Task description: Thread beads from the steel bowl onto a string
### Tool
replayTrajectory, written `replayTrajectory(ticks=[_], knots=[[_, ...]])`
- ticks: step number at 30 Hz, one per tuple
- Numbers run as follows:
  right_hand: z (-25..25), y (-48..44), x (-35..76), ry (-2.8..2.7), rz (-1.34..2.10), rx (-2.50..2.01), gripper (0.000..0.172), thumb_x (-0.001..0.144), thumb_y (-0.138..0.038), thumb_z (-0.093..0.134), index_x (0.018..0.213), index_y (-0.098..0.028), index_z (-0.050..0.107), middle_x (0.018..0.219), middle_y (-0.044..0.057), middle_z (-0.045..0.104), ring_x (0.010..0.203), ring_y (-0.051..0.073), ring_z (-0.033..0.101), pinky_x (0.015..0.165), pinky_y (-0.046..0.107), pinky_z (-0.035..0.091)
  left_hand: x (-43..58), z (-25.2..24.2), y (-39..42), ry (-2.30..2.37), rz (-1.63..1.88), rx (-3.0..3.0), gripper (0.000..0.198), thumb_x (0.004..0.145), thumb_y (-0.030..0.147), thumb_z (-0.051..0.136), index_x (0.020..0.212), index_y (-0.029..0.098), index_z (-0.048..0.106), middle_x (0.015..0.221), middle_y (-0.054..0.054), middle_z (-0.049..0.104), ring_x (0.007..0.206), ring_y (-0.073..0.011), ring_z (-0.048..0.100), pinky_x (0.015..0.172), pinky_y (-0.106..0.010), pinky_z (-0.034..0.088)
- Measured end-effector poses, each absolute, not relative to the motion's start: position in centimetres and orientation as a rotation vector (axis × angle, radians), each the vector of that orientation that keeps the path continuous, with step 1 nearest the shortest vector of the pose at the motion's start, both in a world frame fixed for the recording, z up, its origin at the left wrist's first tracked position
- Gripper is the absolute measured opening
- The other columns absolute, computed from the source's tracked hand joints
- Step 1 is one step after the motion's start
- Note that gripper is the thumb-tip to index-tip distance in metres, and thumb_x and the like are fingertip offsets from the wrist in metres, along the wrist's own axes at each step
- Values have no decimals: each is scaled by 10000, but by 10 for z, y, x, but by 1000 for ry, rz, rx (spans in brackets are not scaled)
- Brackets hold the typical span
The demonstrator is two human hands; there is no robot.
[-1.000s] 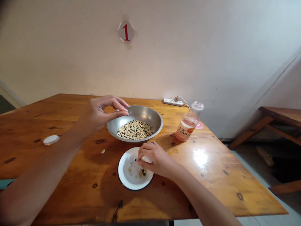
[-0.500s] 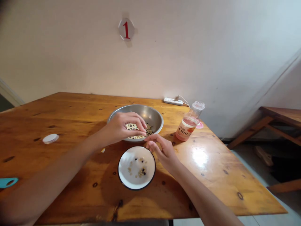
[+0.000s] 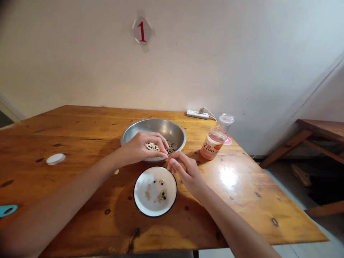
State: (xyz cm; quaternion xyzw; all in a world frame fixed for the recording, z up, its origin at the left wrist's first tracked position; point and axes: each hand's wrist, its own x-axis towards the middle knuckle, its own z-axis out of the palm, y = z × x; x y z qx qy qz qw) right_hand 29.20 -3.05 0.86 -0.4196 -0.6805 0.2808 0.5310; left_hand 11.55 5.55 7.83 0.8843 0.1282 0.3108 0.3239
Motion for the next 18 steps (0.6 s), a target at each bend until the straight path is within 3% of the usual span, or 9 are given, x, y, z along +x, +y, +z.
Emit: replayTrajectory(ticks=[6, 9, 11, 14, 18], knots=[[12, -32, 292, -1583, 633, -1052, 225, 928, -321, 477, 756, -186, 527, 628, -13, 556, 536, 98, 497, 518, 219, 404, 117, 74, 62, 409, 702, 2273, 257, 837, 415, 574, 855, 181, 678, 923, -18, 699, 883, -141, 632, 794, -241, 462], [13, -32, 293, -1592, 588, -1071, 238, 925, -323, 475, 736, -187, 524, 607, -10, 555, 521, 103, 497, 500, 219, 400, 111, 66, 85, 733, 665, 2314, 376, 900, 463, 425, 993, 178, 652, 993, -38, 703, 939, -161, 636, 822, -246, 465], [12, -32, 294, -1613, 558, -1079, 247, 926, -319, 469, 725, -186, 524, 598, -7, 562, 516, 105, 501, 494, 219, 399, 105, 59, 102, 1085, 417, 2469, 377, 922, 418, 375, 1085, 185, 623, 1098, -50, 684, 1022, -173, 617, 873, -252, 451], [12, -32, 294, -1649, 525, -1096, 248, 926, -308, 468, 718, -185, 526, 578, -11, 563, 513, 103, 506, 498, 213, 397, 98, 48, 118, 1149, 166, 2534, 329, 840, 356, 530, 1072, 156, 649, 1107, -90, 684, 1028, -224, 626, 874, -277, 460], [12, -34, 292, -1703, 474, -1123, 248, 923, -309, 473, 719, -182, 532, 564, -18, 564, 502, 95, 503, 497, 203, 389, 98, 42, 117, 1126, -37, 2621, 430, 728, 301, 650, 1139, 178, 622, 1231, -103, 616, 1143, -273, 558, 941, -317, 420]])
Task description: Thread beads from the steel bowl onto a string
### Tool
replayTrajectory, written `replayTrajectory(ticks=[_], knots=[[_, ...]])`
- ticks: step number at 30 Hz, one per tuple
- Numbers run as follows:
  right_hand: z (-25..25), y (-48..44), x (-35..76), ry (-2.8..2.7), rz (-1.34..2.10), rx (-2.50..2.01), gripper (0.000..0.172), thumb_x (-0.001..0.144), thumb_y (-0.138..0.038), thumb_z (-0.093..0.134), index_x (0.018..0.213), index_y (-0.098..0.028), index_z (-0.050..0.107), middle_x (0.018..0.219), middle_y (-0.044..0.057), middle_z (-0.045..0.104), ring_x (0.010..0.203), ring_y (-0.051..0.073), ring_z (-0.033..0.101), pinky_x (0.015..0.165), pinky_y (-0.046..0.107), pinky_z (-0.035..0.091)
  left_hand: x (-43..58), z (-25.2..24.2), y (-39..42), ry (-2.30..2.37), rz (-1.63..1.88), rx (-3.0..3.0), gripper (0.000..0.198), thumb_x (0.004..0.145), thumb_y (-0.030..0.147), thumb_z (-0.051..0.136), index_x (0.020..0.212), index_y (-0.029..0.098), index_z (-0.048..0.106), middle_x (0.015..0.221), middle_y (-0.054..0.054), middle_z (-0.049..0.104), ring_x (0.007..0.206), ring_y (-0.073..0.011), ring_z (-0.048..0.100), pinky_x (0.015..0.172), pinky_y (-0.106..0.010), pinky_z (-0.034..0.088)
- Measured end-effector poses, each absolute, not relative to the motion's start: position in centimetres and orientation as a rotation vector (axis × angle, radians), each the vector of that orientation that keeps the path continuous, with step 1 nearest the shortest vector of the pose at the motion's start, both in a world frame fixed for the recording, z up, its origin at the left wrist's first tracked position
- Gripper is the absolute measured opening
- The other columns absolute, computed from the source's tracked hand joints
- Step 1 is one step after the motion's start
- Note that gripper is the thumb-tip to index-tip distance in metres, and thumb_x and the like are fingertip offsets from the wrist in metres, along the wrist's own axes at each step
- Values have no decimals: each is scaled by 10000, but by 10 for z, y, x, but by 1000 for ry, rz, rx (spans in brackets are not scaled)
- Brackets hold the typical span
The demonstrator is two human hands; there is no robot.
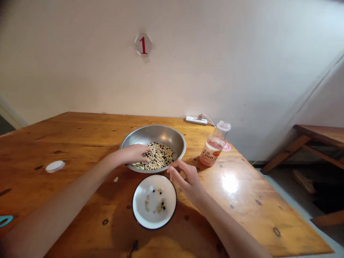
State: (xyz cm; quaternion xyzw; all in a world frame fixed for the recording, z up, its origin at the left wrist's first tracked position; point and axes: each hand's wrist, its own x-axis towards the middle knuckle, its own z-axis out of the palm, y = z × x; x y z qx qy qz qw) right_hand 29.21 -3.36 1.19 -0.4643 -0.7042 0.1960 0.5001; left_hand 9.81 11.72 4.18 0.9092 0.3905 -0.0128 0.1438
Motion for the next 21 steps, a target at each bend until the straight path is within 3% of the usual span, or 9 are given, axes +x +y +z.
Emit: replayTrajectory(ticks=[5, 13, 21], knots=[[11, -32, 292, -1738, 455, -1144, 248, 924, -328, 467, 748, -174, 552, 570, -9, 582, 502, 101, 518, 494, 202, 403, 100, 42, 112, 1116, -157, 2644, 478, 727, 328, 648, 1181, 185, 597, 1251, -103, 597, 1148, -279, 545, 916, -324, 427], [15, -34, 290, -1856, 370, -1129, 268, 925, -319, 452, 725, -173, 557, 559, -1, 578, 491, 102, 527, 454, 193, 393, 99, 41, 114, 1101, -166, 2676, 306, 736, 280, 621, 1027, 194, 663, 1096, -70, 671, 979, -239, 613, 752, -267, 439], [15, -36, 285, -2114, 273, -992, 182, 897, -231, 487, 750, -180, 582, 598, 26, 642, 492, 106, 554, 474, 195, 424, 100, 43, 113, 1099, -171, 2678, 168, 738, 244, 616, 887, 198, 679, 947, -48, 710, 853, -204, 626, 647, -242, 396]])
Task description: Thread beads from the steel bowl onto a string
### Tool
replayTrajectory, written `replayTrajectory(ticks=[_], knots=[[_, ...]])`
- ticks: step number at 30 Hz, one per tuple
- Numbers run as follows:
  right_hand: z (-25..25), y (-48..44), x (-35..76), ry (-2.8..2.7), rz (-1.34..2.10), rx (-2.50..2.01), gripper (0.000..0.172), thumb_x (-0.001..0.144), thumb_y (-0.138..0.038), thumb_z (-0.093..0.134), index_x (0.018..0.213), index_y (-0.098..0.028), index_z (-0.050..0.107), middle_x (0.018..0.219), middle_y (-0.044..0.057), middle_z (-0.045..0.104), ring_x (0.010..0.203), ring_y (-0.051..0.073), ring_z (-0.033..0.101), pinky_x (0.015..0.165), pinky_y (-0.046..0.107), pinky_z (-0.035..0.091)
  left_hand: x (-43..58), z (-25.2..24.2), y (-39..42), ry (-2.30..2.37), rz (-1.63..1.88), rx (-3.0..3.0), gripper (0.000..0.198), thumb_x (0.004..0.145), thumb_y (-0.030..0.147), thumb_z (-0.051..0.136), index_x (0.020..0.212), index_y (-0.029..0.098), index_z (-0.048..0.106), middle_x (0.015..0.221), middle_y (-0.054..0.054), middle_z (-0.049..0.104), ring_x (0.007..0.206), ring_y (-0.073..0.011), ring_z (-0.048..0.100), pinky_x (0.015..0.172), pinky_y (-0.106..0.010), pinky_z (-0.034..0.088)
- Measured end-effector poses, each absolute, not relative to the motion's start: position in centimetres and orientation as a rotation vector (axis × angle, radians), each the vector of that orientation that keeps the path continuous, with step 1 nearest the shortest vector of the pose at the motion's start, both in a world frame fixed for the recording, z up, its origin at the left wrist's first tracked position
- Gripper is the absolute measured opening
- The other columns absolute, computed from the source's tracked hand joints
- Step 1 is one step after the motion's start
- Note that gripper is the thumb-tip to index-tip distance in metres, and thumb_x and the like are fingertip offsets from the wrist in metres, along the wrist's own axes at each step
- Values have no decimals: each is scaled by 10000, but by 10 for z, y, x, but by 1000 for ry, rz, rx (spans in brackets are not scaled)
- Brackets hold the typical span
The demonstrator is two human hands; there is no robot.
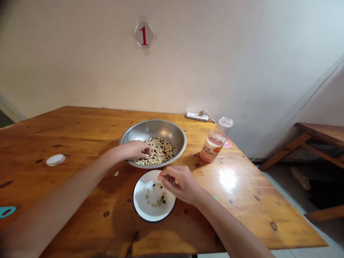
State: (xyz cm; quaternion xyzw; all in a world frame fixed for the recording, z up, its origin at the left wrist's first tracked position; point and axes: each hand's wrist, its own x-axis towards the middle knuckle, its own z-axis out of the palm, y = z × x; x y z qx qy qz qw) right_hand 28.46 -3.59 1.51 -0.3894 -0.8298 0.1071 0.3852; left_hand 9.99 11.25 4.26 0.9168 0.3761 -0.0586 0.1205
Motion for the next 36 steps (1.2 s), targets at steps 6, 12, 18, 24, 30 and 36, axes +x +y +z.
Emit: replayTrajectory(ticks=[6, 12, 18, 24, 30, 36], knots=[[11, -34, 286, -2139, 270, -962, 164, 893, -217, 494, 773, -175, 598, 628, 38, 657, 513, 112, 561, 488, 200, 429, 100, 47, 109, 1125, -169, 2690, 136, 748, 262, 593, 825, 222, 698, 891, -42, 720, 822, -213, 629, 605, -247, 374], [11, -34, 285, -2122, 260, -987, 174, 895, -228, 494, 759, -178, 590, 621, 34, 652, 514, 111, 566, 480, 197, 426, 99, 49, 108, 1104, -175, 2706, 166, 764, 278, 558, 838, 235, 700, 863, -36, 715, 796, -201, 621, 591, -241, 361], [12, -34, 285, -2127, 237, -988, 184, 899, -233, 488, 756, -180, 591, 622, 37, 660, 504, 111, 565, 472, 198, 428, 99, 54, 105, 1122, -186, 2709, 263, 849, 284, 418, 887, 207, 666, 840, -72, 690, 734, -205, 596, 588, -256, 360], [11, -34, 286, -2120, 264, -981, 152, 887, -206, 505, 768, -172, 594, 641, 43, 670, 520, 114, 580, 485, 197, 434, 99, 50, 107, 1080, -197, 2688, 264, 858, 284, 389, 895, 190, 633, 849, -76, 673, 727, -196, 580, 593, -253, 360], [11, -33, 285, -2123, 239, -972, 162, 889, -212, 503, 757, -176, 590, 623, 39, 660, 497, 110, 562, 473, 196, 422, 99, 42, 113, 1007, -101, 2645, 216, 845, 235, 398, 906, 195, 601, 777, -37, 667, 683, -162, 584, 607, -236, 377], [13, -35, 284, -2044, 242, -1032, 171, 890, -212, 498, 745, -172, 580, 578, 17, 625, 473, 96, 530, 459, 181, 406, 101, 46, 113, 1001, 64, 2620, 237, 869, 261, 410, 928, 179, 623, 840, -55, 671, 749, -178, 593, 654, -244, 384]])
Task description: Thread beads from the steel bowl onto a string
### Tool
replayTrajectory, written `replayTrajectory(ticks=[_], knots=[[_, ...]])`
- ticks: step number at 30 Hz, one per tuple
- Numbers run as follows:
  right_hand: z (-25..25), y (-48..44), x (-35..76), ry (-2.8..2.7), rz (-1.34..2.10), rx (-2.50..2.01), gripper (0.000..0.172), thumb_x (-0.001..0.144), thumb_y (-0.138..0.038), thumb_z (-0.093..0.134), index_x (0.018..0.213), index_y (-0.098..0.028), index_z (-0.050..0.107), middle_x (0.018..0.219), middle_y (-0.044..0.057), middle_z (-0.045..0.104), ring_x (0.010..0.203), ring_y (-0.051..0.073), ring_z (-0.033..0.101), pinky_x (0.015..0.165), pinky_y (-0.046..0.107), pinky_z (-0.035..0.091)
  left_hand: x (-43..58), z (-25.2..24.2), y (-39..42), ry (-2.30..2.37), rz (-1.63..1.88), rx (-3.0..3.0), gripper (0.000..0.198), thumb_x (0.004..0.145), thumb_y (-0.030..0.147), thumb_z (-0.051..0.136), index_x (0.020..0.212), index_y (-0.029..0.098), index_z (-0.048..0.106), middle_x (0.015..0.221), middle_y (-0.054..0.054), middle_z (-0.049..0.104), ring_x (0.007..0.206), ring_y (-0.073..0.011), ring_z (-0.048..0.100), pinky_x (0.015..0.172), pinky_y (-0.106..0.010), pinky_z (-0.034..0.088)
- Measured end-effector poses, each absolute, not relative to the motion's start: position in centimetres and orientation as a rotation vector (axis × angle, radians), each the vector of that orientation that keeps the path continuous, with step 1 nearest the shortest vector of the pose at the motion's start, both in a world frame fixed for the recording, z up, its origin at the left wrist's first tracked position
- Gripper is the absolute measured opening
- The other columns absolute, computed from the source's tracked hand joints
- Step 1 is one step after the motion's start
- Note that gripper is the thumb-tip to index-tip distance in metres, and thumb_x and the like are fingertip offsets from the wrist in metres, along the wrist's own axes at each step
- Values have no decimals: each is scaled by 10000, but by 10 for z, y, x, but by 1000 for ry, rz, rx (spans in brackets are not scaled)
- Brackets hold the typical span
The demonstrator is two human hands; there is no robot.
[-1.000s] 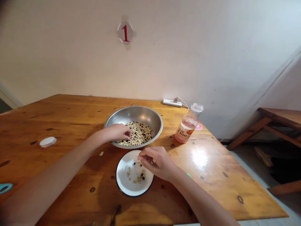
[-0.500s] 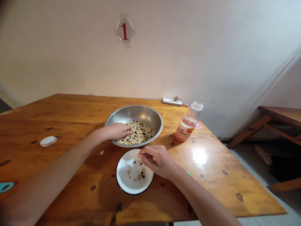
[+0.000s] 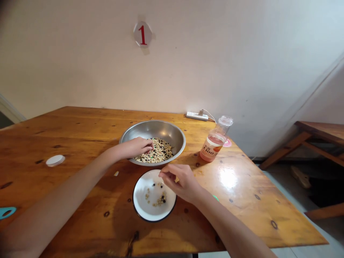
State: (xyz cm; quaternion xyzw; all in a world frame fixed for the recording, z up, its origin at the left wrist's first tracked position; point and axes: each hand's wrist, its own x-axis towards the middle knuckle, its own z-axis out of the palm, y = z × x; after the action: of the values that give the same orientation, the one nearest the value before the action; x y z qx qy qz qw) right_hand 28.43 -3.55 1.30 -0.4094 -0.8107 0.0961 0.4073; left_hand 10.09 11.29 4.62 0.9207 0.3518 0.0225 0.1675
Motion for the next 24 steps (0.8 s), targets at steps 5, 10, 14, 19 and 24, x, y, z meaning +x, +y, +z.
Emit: replayTrajectory(ticks=[5, 10, 14, 19, 24], knots=[[15, -36, 285, -1871, 216, -1175, 240, 897, -245, 467, 674, -177, 524, 546, 0, 590, 462, 93, 525, 452, 181, 389, 102, 57, 108, 902, 115, 2567, 222, 869, 258, 465, 905, 173, 668, 872, -36, 700, 808, -153, 613, 683, -218, 400], [14, -35, 286, -1759, 194, -1223, 253, 887, -245, 469, 641, -185, 482, 520, -17, 552, 454, 91, 499, 464, 186, 381, 104, 64, 102, 804, 317, 2259, 180, 821, 255, 572, 933, 153, 671, 918, -52, 713, 832, -145, 648, 729, -223, 460], [13, -34, 287, -1722, 238, -1220, 248, 874, -220, 472, 628, -188, 465, 518, -24, 533, 453, 87, 480, 457, 183, 371, 105, 69, 95, 690, 447, 1983, 183, 769, 248, 651, 910, 133, 665, 924, -67, 709, 867, -156, 660, 792, -268, 503], [11, -35, 288, -1683, 331, -1212, 245, 874, -229, 477, 632, -190, 466, 524, -24, 526, 457, 88, 472, 437, 183, 359, 106, 75, 85, 566, 467, 1775, 179, 724, 212, 708, 885, 134, 695, 892, -51, 712, 840, -137, 659, 824, -284, 517], [8, -36, 288, -1612, 465, -1176, 231, 886, -253, 481, 663, -192, 474, 538, -25, 532, 467, 91, 473, 430, 185, 353, 107, 74, 82, 491, 418, 1695, 174, 735, 223, 709, 897, 162, 721, 887, -39, 720, 783, -113, 656, 825, -280, 523]])
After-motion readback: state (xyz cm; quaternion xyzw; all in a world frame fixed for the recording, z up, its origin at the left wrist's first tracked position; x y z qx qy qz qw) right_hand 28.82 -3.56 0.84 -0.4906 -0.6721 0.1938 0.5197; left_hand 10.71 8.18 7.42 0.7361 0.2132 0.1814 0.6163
